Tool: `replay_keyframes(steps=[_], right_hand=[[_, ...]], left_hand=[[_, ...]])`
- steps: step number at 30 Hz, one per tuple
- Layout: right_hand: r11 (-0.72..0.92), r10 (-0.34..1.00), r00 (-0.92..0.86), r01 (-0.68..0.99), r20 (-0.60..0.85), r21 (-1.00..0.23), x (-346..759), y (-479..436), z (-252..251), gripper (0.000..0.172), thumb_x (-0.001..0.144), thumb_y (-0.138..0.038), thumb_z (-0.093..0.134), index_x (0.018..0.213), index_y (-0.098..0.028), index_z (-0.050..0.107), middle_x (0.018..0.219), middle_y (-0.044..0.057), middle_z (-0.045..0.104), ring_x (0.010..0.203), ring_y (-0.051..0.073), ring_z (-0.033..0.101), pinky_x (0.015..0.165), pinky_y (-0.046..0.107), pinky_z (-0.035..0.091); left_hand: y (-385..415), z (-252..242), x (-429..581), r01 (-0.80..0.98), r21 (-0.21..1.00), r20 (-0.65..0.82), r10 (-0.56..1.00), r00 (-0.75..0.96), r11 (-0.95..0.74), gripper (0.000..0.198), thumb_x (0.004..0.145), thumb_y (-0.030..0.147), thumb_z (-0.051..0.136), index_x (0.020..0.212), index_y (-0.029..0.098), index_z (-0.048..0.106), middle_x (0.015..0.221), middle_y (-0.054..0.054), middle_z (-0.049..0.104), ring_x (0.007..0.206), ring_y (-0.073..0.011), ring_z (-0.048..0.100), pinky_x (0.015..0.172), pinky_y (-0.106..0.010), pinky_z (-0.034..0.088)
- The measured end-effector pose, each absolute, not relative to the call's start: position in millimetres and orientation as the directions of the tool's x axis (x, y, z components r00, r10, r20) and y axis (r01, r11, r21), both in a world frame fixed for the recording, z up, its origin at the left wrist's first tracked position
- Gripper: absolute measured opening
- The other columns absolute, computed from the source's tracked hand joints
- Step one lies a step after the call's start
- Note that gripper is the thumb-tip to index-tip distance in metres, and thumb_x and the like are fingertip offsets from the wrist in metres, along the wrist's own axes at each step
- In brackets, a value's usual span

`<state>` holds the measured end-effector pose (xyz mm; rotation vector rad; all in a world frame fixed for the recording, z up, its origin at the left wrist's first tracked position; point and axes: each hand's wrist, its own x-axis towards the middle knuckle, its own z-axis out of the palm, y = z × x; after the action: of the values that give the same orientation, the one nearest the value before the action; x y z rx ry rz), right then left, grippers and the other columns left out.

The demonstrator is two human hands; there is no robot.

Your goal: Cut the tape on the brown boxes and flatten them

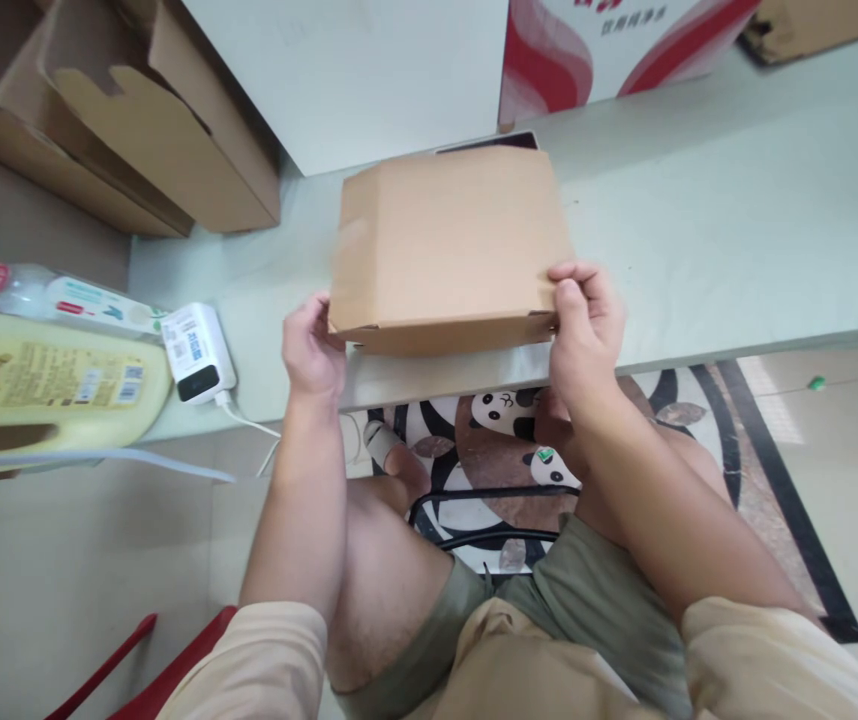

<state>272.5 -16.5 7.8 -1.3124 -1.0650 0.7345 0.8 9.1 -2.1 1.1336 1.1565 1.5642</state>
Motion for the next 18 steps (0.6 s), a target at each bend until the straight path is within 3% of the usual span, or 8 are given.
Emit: replay_keyframes(steps=[3, 7, 12, 18], right_hand=[[0.252, 0.788, 0.589, -0.042, 0.179, -0.967, 272, -9, 12, 0.01, 0.072, -0.03, 0.059, 0.073, -0.021, 0.056, 0.075, 0.003, 0.052, 0.072, 0.015, 0.045, 0.073, 0.034, 0.037], [0.255, 0.787, 0.597, -0.089, 0.153, -0.963, 275, -5, 17, 0.009, 0.065, -0.029, 0.057, 0.066, -0.022, 0.052, 0.066, 0.001, 0.041, 0.063, 0.015, 0.037, 0.063, 0.035, 0.029], [0.194, 0.805, 0.589, -0.153, 0.069, -0.969, 276, -8, 26, 0.009, 0.06, -0.029, 0.056, 0.064, -0.023, 0.052, 0.061, 0.0, 0.039, 0.058, 0.014, 0.036, 0.056, 0.031, 0.026], [0.19, 0.755, 0.65, -0.091, 0.086, -0.978, 286, -3, 25, 0.011, 0.061, -0.03, 0.053, 0.069, -0.023, 0.05, 0.063, -0.002, 0.032, 0.059, 0.013, 0.036, 0.055, 0.03, 0.027]], left_hand=[[14, -10, -5, -0.006, 0.989, 0.14, 0.949, -0.283, -0.148, 0.022, 0.078, 0.042, 0.072, 0.084, 0.021, 0.072, 0.079, -0.001, 0.068, 0.08, -0.0159, 0.065, 0.075, -0.028, 0.053], [22, -29, -13, 0.169, 0.982, 0.126, 0.961, -0.247, -0.086, 0.049, 0.065, 0.039, 0.087, 0.108, 0.024, 0.07, 0.12, -0.006, 0.073, 0.118, -0.024, 0.065, 0.101, -0.037, 0.053], [20, -42, -14, 0.092, 0.996, 0.022, 0.985, -0.168, -0.006, 0.035, 0.074, 0.052, 0.078, 0.087, 0.02, 0.069, 0.091, -0.006, 0.076, 0.095, -0.0246, 0.071, 0.083, -0.038, 0.059], [14, -15, -19, 0.169, 0.982, 0.099, 0.989, -0.106, -0.08, 0.032, 0.057, 0.038, 0.087, 0.079, 0.018, 0.073, 0.084, -0.004, 0.078, 0.084, -0.0239, 0.071, 0.073, -0.035, 0.059]])
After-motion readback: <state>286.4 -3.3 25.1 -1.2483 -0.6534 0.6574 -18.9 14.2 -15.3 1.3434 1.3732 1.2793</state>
